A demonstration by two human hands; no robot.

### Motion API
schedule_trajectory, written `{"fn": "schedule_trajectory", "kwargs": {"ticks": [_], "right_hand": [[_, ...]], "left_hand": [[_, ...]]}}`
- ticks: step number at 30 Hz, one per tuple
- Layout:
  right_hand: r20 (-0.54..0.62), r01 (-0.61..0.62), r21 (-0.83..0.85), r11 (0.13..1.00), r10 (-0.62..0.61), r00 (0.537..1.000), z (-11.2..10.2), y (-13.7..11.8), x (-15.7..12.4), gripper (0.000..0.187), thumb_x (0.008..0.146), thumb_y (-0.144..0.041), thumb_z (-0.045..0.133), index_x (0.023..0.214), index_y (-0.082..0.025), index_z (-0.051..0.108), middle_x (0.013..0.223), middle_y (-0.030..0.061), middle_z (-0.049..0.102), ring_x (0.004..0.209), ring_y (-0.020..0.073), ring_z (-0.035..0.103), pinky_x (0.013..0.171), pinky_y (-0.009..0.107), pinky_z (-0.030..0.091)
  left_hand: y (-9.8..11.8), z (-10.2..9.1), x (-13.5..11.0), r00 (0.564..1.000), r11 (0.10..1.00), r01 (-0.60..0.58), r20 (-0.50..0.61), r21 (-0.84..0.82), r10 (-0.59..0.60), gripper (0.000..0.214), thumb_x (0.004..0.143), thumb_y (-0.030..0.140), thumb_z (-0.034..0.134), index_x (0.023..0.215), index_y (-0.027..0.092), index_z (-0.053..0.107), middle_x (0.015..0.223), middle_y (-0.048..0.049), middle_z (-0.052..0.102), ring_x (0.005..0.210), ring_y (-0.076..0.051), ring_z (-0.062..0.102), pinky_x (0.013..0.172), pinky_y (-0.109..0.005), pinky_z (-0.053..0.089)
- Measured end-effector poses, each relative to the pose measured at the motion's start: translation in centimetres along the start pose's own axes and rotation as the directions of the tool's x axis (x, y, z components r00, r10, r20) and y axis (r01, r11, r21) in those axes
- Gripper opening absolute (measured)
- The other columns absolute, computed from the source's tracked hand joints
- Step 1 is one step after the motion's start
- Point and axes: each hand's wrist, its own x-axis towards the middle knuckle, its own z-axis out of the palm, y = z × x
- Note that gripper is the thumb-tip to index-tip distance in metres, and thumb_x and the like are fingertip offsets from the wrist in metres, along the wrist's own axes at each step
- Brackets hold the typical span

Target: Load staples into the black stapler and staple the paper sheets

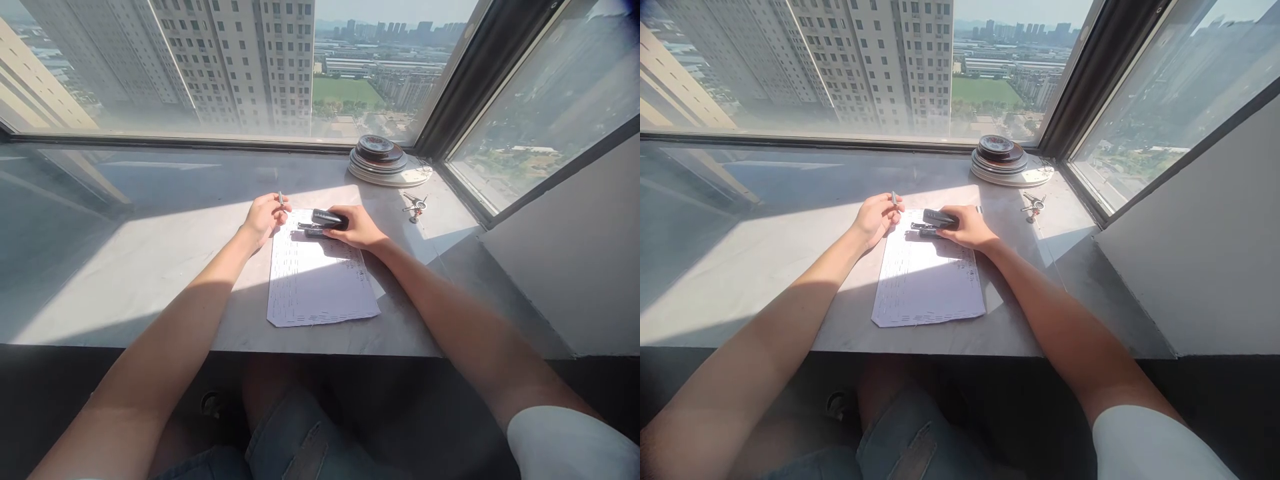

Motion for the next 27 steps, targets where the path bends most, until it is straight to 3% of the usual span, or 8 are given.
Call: {"fn": "schedule_trajectory", "kwargs": {"ticks": [4,8,11,16,22,27], "right_hand": [[-0.007,0.020,0.006,1.000,-0.020,1.000,0.01,0.05,-0.01,0.024,0.083,-0.040,0.077,0.095,-0.020,0.071,0.088,0.0029,0.070,0.080,0.0215,0.060,0.075,0.034,0.042],[-0.006,0.005,0.002,1.000,-0.005,1.000,0.02,0.14,-0.01,0.024,0.082,-0.039,0.077,0.095,-0.020,0.071,0.086,0.0026,0.069,0.079,0.0207,0.059,0.074,0.034,0.042],[-0.009,0.012,0.004,1.000,-0.012,1.000,0.04,0.19,0.01,0.024,0.082,-0.039,0.077,0.095,-0.019,0.071,0.086,0.0020,0.069,0.078,0.0196,0.058,0.074,0.033,0.041],[-0.011,0.033,0.013,0.999,-0.033,0.999,0.06,0.21,0.00,0.025,0.083,-0.039,0.077,0.095,-0.018,0.071,0.085,0.0017,0.068,0.077,0.0188,0.057,0.073,0.031,0.040],[-0.011,0.036,0.018,0.999,-0.036,0.999,0.02,0.26,-0.02,0.025,0.083,-0.039,0.076,0.095,-0.018,0.071,0.086,0.0019,0.068,0.078,0.0192,0.057,0.074,0.031,0.041],[-0.003,0.014,0.010,1.000,-0.014,1.000,0.00,0.24,-0.04,0.026,0.083,-0.040,0.076,0.097,-0.018,0.071,0.087,0.0025,0.069,0.079,0.0197,0.057,0.075,0.032,0.041]], "left_hand": [[0.01,-0.11,0.09,0.999,1.000,0.028,0.037,-0.010,-0.028,0.018,0.084,0.009,0.057,0.095,0.015,0.070,0.084,-0.0079,0.067,0.058,-0.011,0.055,0.058,-0.030,0.047],[-0.12,-0.02,0.21,0.991,0.994,0.106,0.085,-0.005,-0.106,0.016,0.098,0.019,0.057,0.091,0.016,0.072,0.090,-0.0101,0.071,0.062,-0.013,0.058,0.062,-0.033,0.051],[-0.14,0.27,0.01,0.994,0.998,0.055,0.096,-0.011,-0.054,0.019,0.104,0.023,0.063,0.089,0.016,0.073,0.093,-0.0081,0.070,0.062,-0.009,0.055,0.065,-0.028,0.052],[0.00,0.50,-0.38,0.994,0.999,0.014,0.109,-0.032,-0.011,0.010,0.101,0.019,0.072,0.095,0.014,0.079,0.098,-0.0076,0.072,0.069,-0.008,0.060,0.073,-0.024,0.055],[0.02,0.69,-0.42,0.999,0.997,0.044,0.017,-0.058,-0.043,0.010,0.099,0.023,0.078,0.101,0.015,0.083,0.100,-0.0095,0.077,0.076,-0.011,0.065,0.088,-0.031,0.059],[-0.52,0.44,-0.06,1.000,0.999,0.024,0.010,-0.030,-0.024,0.015,0.089,0.026,0.089,0.099,0.016,0.084,0.101,-0.0095,0.080,0.084,-0.014,0.071,0.094,-0.035,0.060]]}}
